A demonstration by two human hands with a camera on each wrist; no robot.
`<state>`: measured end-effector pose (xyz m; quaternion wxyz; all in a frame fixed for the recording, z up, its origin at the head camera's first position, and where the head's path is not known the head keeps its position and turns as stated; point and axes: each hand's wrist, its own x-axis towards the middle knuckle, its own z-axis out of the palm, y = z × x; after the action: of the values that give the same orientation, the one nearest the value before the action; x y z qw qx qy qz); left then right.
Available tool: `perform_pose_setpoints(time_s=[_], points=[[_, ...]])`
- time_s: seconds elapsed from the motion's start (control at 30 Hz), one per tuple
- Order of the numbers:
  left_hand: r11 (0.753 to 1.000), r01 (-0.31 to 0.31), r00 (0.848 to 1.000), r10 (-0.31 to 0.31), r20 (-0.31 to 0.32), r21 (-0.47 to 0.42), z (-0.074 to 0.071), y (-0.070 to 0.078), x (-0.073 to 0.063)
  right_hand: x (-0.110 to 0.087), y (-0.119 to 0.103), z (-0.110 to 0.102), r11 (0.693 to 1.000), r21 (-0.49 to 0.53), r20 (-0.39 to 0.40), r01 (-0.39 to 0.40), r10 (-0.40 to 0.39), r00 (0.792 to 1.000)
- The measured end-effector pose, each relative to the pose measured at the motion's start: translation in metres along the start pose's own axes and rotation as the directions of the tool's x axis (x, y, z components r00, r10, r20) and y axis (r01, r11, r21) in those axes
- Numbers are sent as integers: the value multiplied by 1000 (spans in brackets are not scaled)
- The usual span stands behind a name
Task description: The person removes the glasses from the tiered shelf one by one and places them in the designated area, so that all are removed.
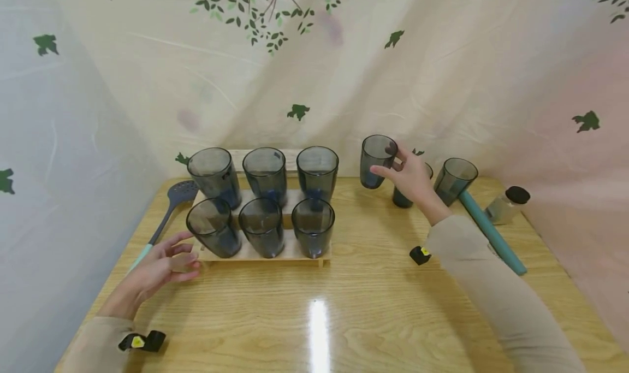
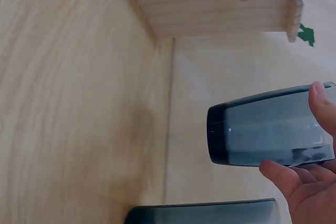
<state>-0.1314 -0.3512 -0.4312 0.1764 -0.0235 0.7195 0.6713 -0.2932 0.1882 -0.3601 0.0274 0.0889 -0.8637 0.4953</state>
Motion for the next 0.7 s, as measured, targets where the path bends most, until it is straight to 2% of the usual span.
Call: perform_pose_setpoints(time_s=[0.4,0.7], points=[[1000,8,1000,-8,-2,15,-1,-1,0,-4,21,25,999,22,-14,-48,48,999],[1000,11,1000,-11,-1,19,-1,0,0,-1,39,39,996,93,-54,-11,16,998]])
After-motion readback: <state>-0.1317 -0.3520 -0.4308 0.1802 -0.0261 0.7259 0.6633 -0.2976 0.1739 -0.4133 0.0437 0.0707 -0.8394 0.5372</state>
